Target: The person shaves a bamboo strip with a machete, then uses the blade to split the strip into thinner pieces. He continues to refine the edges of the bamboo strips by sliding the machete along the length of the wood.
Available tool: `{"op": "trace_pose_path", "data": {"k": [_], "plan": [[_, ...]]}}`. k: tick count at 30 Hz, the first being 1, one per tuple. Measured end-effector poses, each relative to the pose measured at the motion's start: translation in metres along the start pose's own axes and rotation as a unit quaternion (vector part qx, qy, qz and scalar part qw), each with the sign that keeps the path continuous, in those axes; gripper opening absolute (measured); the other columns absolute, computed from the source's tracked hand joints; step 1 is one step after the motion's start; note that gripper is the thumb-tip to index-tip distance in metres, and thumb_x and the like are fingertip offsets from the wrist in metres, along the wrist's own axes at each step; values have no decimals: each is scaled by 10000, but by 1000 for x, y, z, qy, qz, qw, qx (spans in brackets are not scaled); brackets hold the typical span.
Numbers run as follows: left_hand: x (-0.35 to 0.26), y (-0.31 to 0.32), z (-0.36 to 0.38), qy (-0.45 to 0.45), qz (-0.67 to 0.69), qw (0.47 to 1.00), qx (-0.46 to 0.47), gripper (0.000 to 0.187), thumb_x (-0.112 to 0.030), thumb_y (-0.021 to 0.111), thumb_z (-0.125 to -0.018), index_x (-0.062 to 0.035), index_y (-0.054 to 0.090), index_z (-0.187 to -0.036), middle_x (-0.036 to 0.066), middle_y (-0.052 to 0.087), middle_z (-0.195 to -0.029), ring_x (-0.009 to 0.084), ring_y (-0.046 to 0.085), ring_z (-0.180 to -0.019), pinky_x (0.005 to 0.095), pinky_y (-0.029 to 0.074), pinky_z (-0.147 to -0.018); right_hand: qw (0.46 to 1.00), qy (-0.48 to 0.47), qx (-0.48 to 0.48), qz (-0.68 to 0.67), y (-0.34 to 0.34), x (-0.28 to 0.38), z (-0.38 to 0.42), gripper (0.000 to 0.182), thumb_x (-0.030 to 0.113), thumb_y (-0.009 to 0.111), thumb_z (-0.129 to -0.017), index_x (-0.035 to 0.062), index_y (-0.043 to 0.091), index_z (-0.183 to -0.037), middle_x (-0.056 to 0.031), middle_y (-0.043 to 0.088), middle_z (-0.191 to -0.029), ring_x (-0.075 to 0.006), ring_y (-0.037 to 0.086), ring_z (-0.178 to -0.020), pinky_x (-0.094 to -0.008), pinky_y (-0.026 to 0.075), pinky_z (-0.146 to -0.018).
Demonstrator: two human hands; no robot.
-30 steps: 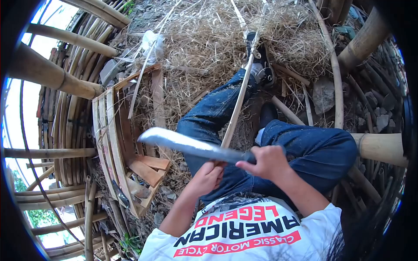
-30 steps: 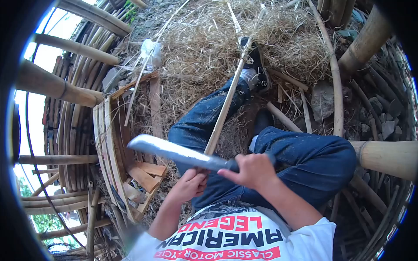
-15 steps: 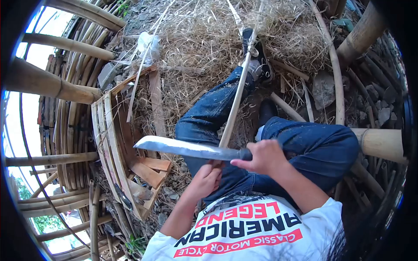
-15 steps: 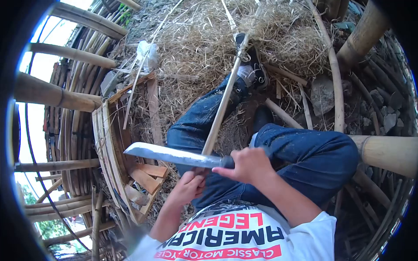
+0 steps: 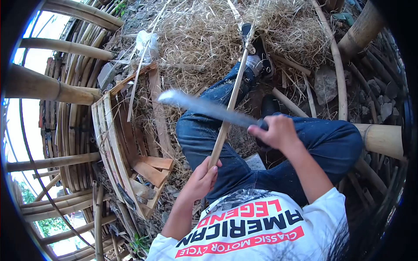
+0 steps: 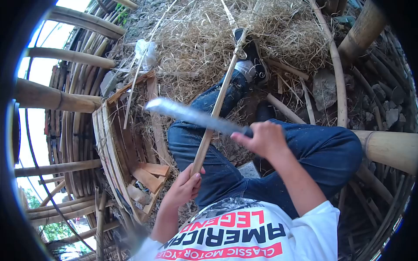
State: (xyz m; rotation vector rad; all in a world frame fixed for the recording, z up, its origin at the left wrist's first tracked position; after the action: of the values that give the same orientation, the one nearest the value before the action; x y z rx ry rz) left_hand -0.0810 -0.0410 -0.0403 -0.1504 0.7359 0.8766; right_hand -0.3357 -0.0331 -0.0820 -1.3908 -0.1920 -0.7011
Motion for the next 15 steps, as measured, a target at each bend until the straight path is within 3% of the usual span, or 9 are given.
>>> {"op": "trace_pose_path", "data": {"k": [1, 3, 5, 9, 11, 13, 15], "plan": [[0, 0, -2, 4, 17, 1000, 4, 121, -139, 397, -1034, -86, 464, -1120, -53, 340, -674, 41, 291, -518, 212, 275, -438, 999, 38, 29, -14, -3, -10, -10, 758, 767, 549, -768, 27, 687, -680, -205, 649, -639, -357, 683, -662, -444, 549, -633], [-1, -3, -3, 12, 37, 999, 7, 130, -137, 395, -1034, -85, 464, -1130, -53, 338, -673, 41, 290, -517, 213, 275, -437, 1000, 19, -16, 9, 3, -7, -11, 758, 755, 552, -776, 15, 680, -676, -214, 649, -646, -371, 680, -676, -454, 548, -641], [-3, -6, -6, -5, 22, 1000, 18, 143, -139, 394, -1034, -86, 462, -1148, -55, 336, -673, 40, 291, -517, 213, 276, -437, 997, 42, -3, -58, 5, 7, 0, 758, 747, 547, -785, 7, 674, -680, -219, 648, -650, -382, 680, -688, -466, 546, -649], [-3, 4, -5, -7, 17, 1000, 7, 160, -144, 385, -1037, -94, 453, -1173, -60, 301, -677, 35, 242, -500, 209, 219, -428, 999, -36, 18, -13, 16, 35, 12, 752, 772, 550, -761, 34, 677, -693, -217, 649, -649, -391, 681, -682, -475, 546, -660], [1, -2, 1, -2, 3, 1000, -4, 173, -142, 387, -1036, -98, 449, -1192, -60, 298, -681, 37, 240, -501, 208, 218, -427, 998, -58, -17, 26, 9, 21, -2, 742, 780, 550, -751, 54, 685, -684, -204, 651, -641, -365, 685, -664, -461, 550, -649], [3, -3, -6, 9, 18, 1000, 4, 169, -142, 389, -1035, -99, 448, -1188, -59, 294, -679, 37, 241, -502, 209, 216, -426, 999, 31, -1, -18, 3, -9, -25, 749, 786, 556, -741, 52, 678, -655, -192, 656, -649, -346, 685, -660, -457, 551, -645], [2, -4, -8, 27, 39, 999, 12, 165, -143, 390, -1034, -99, 446, -1183, -59, 289, -678, 38, 241, -502, 210, 214, -425, 999, 25, -39, -4, 9, -11, -27, 739, 762, 563, -758, 38, 673, -662, -197, 656, -658, -361, 683, -673, -469, 548, -659]]}}
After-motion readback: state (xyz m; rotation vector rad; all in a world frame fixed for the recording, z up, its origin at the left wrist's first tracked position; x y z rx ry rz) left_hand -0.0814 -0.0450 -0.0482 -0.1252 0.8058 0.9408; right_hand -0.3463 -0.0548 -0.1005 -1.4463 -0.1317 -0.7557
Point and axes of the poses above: each hand's wrist, its own z-axis away from the middle knuckle, its own y-axis out of the palm, x = y × z, the point moved 6 cm from there along -z, towards the middle knuckle
